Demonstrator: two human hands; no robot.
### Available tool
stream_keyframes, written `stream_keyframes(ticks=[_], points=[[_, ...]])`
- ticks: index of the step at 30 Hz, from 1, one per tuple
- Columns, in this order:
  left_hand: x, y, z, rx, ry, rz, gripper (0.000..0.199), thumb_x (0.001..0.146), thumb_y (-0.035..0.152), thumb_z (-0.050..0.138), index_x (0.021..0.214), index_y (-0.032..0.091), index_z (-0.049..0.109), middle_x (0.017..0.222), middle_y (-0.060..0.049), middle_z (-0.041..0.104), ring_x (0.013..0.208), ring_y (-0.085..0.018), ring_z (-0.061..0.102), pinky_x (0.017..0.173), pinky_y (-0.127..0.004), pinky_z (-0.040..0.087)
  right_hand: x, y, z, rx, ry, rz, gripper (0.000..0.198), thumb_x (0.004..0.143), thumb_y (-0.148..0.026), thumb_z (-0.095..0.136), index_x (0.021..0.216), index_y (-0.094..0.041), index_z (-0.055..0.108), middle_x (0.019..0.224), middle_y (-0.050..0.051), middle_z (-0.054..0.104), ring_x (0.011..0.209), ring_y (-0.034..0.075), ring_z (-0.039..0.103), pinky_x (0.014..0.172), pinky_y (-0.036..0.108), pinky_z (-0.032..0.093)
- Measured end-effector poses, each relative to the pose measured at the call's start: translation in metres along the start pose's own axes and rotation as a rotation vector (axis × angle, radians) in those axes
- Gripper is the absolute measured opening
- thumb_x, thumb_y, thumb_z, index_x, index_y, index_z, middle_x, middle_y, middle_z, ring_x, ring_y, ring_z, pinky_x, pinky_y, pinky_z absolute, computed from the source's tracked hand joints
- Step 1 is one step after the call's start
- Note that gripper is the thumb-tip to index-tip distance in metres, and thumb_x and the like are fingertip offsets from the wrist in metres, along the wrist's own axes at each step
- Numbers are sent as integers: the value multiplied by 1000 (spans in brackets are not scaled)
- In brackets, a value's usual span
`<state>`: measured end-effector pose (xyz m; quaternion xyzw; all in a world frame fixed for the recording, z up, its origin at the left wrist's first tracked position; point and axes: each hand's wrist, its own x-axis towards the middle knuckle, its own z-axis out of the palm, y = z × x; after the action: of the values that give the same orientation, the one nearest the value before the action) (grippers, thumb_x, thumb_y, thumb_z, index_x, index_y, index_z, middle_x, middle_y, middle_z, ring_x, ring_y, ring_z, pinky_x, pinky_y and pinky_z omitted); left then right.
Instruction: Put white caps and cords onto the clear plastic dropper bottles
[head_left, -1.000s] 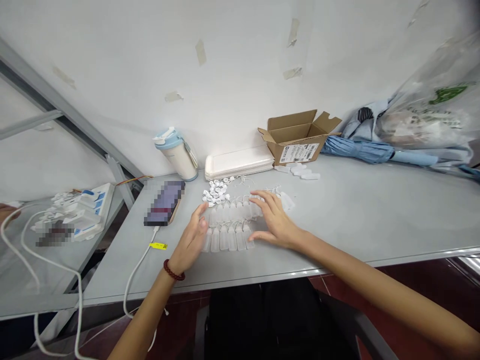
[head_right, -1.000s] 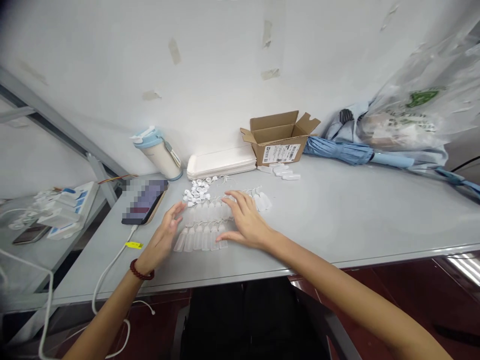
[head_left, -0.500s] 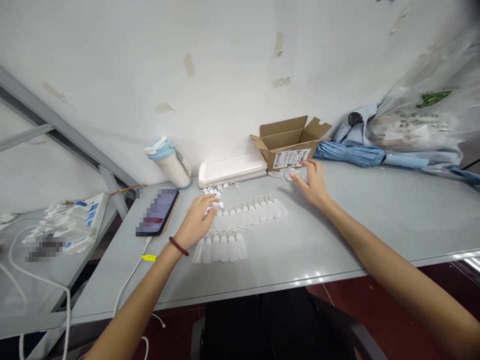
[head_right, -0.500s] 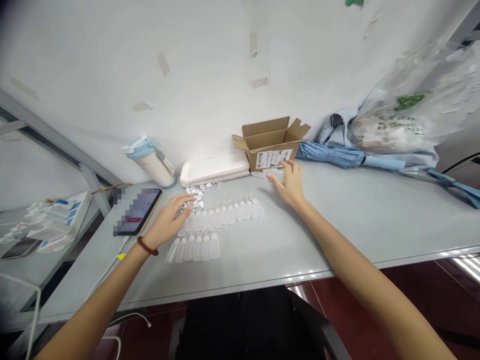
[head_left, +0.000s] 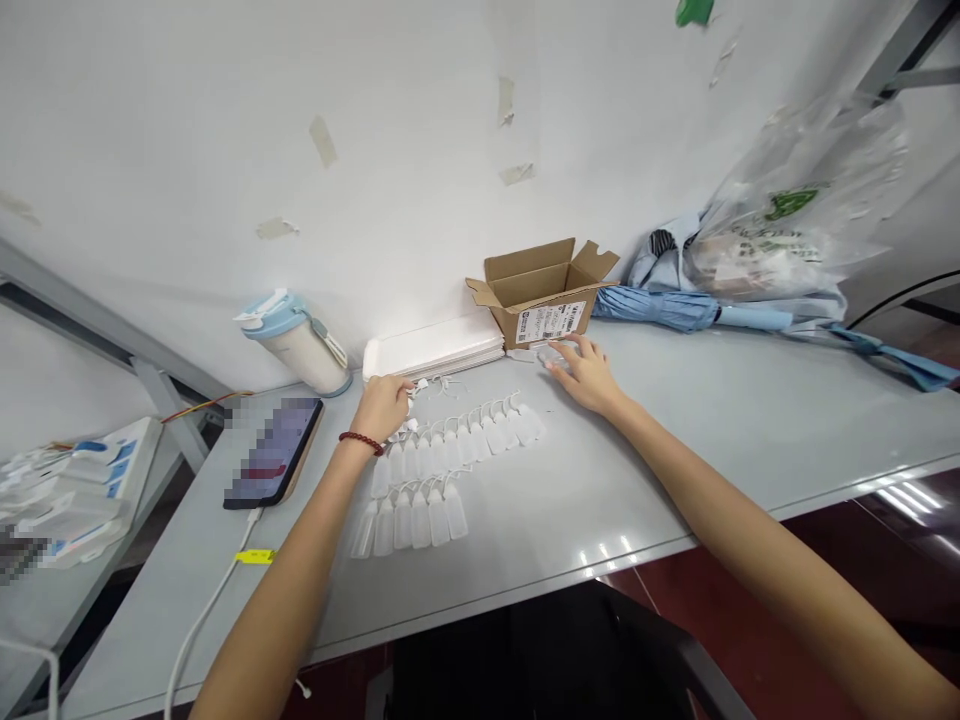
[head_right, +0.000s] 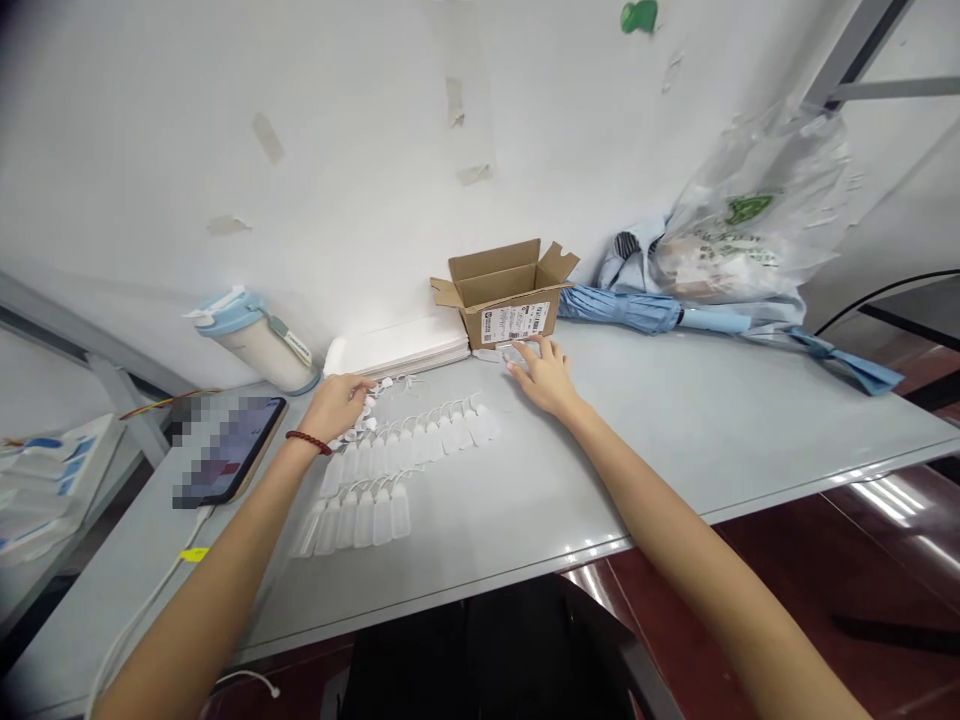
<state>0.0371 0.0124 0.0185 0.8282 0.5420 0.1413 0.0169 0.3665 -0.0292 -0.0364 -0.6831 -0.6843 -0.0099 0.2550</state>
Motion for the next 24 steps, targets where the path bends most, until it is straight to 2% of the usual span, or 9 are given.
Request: stream_keyframes(ticks=[10, 18, 24], points=[[-5, -7, 14, -54, -26, 137, 39, 74, 12, 34, 87, 16, 71, 99, -9, 71, 98, -25, 61, 93, -43, 43, 0, 8, 7, 26, -24, 2, 47, 86, -41, 44, 126, -19, 51, 125, 18, 45, 111, 36, 44, 87, 53, 40], [-21, -10, 11, -133, 86, 125, 40, 77, 13, 34, 94, 19, 70, 103, -6, 70, 101, -25, 56, 91, -43, 45, 1, 17, 7, 104, -39, -73, 43, 83, -28, 48, 123, -15, 48, 117, 15, 47, 111, 29, 47, 94, 45, 41], [-30, -3, 5, -201, 108, 125, 41, 79, 12, 34, 102, 16, 68, 113, -6, 67, 107, -24, 54, 94, -44, 45, -1, 19, 4, 141, -40, -66, 38, 80, -23, 52, 117, -16, 51, 116, 14, 48, 110, 27, 50, 96, 44, 41]])
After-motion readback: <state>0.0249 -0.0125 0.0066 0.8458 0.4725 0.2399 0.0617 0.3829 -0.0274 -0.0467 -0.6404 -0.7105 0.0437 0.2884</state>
